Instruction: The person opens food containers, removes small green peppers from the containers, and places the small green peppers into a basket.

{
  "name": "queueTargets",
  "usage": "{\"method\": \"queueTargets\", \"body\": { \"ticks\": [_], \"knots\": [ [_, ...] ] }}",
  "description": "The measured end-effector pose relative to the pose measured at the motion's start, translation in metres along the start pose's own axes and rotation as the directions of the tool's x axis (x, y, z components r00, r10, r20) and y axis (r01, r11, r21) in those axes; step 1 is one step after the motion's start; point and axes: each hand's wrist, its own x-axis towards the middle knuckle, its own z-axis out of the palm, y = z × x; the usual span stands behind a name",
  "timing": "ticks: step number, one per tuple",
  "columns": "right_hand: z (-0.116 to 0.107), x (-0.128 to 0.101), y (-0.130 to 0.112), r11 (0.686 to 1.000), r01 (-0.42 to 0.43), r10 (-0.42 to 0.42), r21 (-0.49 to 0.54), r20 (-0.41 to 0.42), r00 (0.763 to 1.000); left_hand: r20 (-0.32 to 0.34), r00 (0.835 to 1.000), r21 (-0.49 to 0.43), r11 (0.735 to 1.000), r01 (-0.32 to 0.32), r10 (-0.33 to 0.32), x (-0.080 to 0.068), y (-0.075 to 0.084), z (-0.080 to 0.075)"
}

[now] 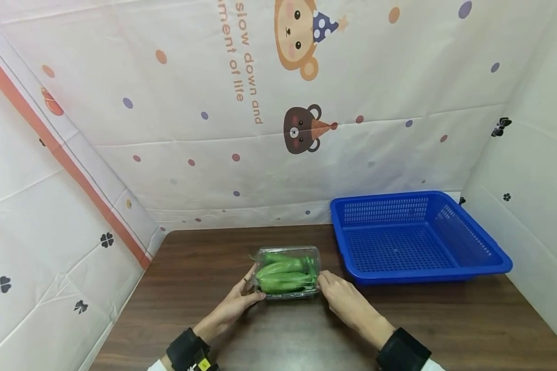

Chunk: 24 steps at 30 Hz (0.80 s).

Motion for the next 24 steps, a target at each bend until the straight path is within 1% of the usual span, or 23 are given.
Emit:
{"method": "queueTargets", "body": {
  "ticks": [6, 11, 15, 18, 20, 22, 24],
  "knots": [
    [-0.004, 0.006, -0.004, 0.997, -0.074, 0.072, 0.031, 0.045, 0.996, -0.011, 1.000, -0.018, 1.000, -0.011, 0.011, 0.001, 0.000, 0.002],
    [-0.009, 0.012, -0.004, 0.996, -0.084, 0.081, 0.042, 0.080, 0.993, -0.011, 1.000, -0.021, 1.000, -0.020, 0.019, 0.000, 0.001, 0.002],
    [-0.020, 0.019, 0.000, 0.984, -0.119, 0.105, 0.133, 0.109, 0.989, -0.008, 1.000, -0.006, 1.000, -0.028, 0.028, -0.001, 0.002, 0.001],
    [-0.028, 0.027, 0.004, 0.964, -0.175, 0.148, 0.201, 0.140, 0.979, -0.013, 0.999, -0.005, 0.999, -0.034, 0.034, 0.001, 0.001, 0.000],
    [-0.031, 0.033, 0.006, 0.950, -0.229, 0.199, 0.215, 0.152, 0.968, -0.022, 0.999, -0.005, 1.000, -0.029, 0.029, 0.002, 0.000, 0.000],
    [-0.034, 0.040, 0.008, 0.926, -0.295, 0.263, 0.236, 0.159, 0.952, -0.029, 0.999, -0.001, 1.000, -0.023, 0.023, 0.002, -0.002, 0.001],
    [-0.038, 0.048, 0.012, 0.888, -0.374, 0.338, 0.267, 0.172, 0.925, -0.029, 0.999, 0.002, 1.000, -0.016, 0.016, 0.002, -0.003, 0.001]
  ]
}}
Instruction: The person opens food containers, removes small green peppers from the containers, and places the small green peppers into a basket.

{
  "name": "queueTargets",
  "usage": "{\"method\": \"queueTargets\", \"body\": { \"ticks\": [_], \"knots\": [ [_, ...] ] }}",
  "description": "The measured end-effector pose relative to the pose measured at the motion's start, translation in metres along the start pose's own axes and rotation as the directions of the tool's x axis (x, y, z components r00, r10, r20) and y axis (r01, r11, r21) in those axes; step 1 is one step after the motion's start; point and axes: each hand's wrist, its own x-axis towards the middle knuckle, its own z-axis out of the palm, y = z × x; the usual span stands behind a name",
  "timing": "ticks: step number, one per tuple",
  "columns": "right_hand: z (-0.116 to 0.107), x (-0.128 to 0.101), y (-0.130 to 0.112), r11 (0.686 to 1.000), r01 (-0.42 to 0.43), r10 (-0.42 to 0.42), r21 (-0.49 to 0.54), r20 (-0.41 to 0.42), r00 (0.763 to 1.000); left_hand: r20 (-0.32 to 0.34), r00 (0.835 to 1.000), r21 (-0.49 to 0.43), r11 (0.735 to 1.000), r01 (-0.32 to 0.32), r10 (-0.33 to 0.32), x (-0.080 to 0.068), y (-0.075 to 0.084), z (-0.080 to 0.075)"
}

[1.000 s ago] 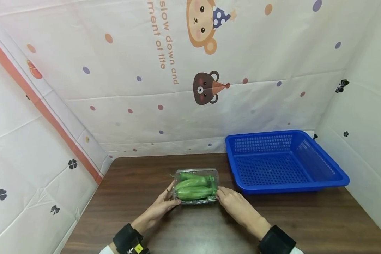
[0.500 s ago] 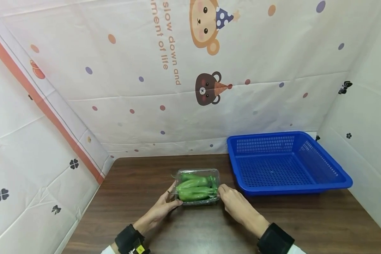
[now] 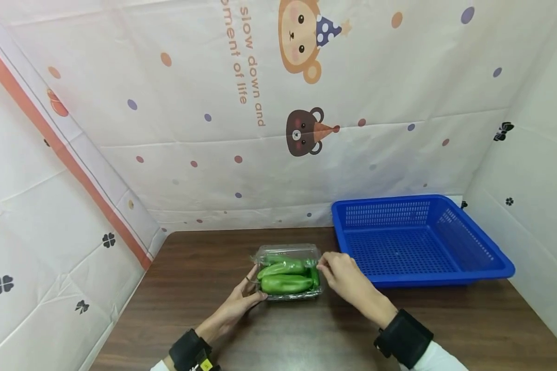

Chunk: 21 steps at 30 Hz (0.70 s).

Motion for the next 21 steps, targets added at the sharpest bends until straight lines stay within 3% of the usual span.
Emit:
{"method": "queueTargets", "body": {
  "ticks": [7, 14, 21],
  "knots": [
    [-0.018, 0.035, 0.009, 0.973, -0.190, 0.199, 0.128, -0.058, 0.978, 0.018, 1.000, 0.004, 1.000, 0.004, -0.004, 0.000, 0.001, 0.000],
    [-0.021, 0.055, 0.019, 0.914, -0.288, 0.286, 0.285, 0.049, 0.957, 0.014, 1.000, 0.012, 1.000, 0.025, -0.025, 0.002, 0.002, 0.001],
    [-0.016, 0.054, 0.021, 0.900, -0.344, 0.323, 0.267, 0.119, 0.939, 0.004, 1.000, 0.017, 1.000, -0.007, 0.007, 0.002, 0.000, 0.001]
  ]
}}
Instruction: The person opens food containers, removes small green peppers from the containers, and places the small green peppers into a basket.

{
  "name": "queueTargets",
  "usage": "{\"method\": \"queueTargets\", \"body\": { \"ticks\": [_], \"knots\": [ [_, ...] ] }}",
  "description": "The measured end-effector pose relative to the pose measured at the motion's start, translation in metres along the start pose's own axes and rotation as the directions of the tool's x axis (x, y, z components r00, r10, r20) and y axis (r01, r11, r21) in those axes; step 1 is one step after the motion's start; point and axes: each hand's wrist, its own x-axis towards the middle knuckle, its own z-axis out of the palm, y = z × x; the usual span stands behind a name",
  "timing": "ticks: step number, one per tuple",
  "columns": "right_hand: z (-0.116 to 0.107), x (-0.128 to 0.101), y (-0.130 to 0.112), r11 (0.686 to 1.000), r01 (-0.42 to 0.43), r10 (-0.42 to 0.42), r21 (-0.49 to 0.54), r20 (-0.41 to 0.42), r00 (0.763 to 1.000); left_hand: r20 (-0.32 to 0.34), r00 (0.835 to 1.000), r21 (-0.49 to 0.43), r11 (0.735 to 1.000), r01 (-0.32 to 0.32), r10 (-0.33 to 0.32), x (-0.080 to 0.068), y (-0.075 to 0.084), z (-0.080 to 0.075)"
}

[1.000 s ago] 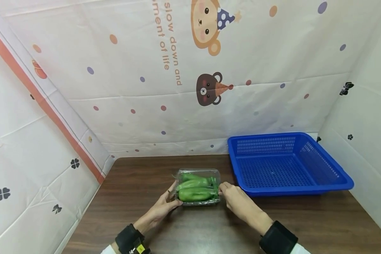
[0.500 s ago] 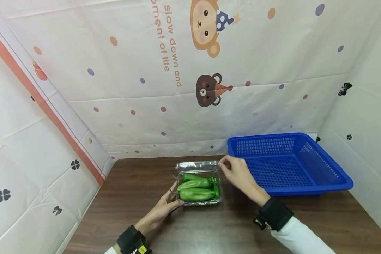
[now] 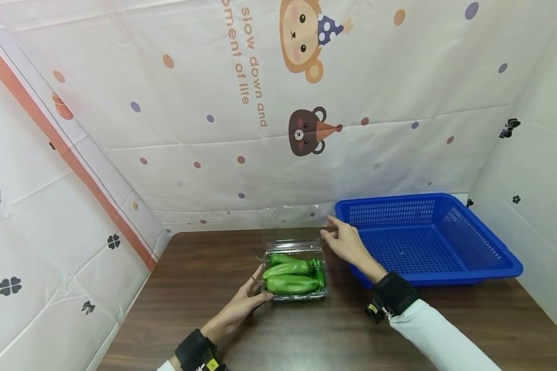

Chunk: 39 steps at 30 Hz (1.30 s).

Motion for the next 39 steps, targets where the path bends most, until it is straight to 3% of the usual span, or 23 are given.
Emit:
{"method": "queueTargets", "body": {
  "ticks": [4, 12, 18, 22, 26, 33, 39],
  "knots": [
    [-0.003, -0.004, 0.001, 1.000, -0.005, 0.004, -0.006, -0.004, 1.000, -0.003, 1.000, -0.004, 1.000, -0.003, 0.003, 0.000, -0.001, 0.001],
    [-0.012, -0.008, -0.002, 0.992, 0.091, -0.094, -0.085, -0.029, 0.995, 0.004, 1.000, -0.009, 1.000, 0.024, -0.024, -0.001, -0.002, 0.001],
    [-0.015, -0.008, -0.008, 0.989, 0.115, -0.117, -0.092, -0.019, 0.993, 0.003, 1.000, 0.018, 1.000, -0.002, 0.002, -0.001, -0.003, 0.003],
    [-0.017, -0.009, -0.011, 0.976, 0.143, -0.151, -0.162, -0.037, 0.988, -0.009, 1.000, 0.055, 0.998, -0.020, 0.021, -0.002, -0.003, 0.004],
    [-0.015, -0.009, -0.013, 0.958, 0.216, -0.234, -0.190, -0.081, 0.969, -0.021, 1.000, 0.080, 0.997, -0.012, 0.013, -0.004, -0.002, 0.004],
    [-0.011, -0.007, -0.019, 0.904, 0.364, -0.399, -0.223, -0.137, 0.907, -0.025, 1.000, 0.092, 0.996, 0.006, -0.004, -0.004, -0.003, -0.002],
    [-0.016, -0.009, -0.025, 0.896, 0.371, -0.404, -0.242, -0.103, 0.909, -0.013, 1.000, 0.068, 0.998, 0.010, -0.009, -0.002, -0.006, -0.003]
  ]
}}
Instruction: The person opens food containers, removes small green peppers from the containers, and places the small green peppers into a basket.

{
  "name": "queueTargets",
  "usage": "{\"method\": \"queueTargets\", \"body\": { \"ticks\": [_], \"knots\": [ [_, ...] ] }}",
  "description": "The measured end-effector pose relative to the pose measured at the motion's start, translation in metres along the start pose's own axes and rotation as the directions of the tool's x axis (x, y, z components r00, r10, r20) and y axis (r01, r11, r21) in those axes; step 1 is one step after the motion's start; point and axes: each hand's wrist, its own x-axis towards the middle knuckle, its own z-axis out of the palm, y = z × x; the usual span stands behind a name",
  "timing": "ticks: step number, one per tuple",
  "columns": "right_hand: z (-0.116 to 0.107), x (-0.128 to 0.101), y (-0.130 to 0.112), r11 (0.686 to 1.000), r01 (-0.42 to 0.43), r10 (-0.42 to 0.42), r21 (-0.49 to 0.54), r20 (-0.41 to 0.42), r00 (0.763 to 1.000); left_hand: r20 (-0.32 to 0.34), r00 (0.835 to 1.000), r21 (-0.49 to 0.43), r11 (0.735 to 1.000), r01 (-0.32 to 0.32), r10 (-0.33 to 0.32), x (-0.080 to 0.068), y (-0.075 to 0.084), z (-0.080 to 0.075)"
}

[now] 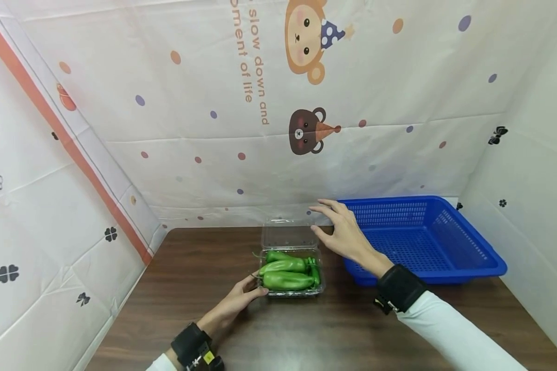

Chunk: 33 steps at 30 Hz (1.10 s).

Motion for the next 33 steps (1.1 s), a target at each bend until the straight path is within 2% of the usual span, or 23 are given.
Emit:
{"method": "queueTargets", "body": {
  "ticks": [9, 17, 24, 33],
  "knots": [
    [-0.007, 0.001, 0.000, 1.000, -0.012, 0.013, -0.026, 0.047, 0.999, -0.009, 1.000, 0.009, 1.000, -0.011, 0.011, -0.004, 0.002, 0.000],
    [-0.018, 0.005, 0.003, 0.999, -0.043, 0.044, -0.024, 0.031, 0.999, 0.008, 1.000, -0.010, 1.000, -0.012, 0.012, -0.003, 0.002, -0.001],
    [-0.021, 0.009, 0.006, 0.999, -0.018, 0.020, -0.032, 0.066, 0.998, 0.030, 0.999, -0.019, 1.000, 0.024, -0.024, -0.003, 0.001, -0.005],
    [-0.012, 0.024, -0.006, 1.000, 0.020, -0.020, 0.002, 0.114, 0.993, 0.051, 0.998, -0.031, 0.999, 0.023, -0.021, -0.003, 0.002, -0.004]
  ]
}}
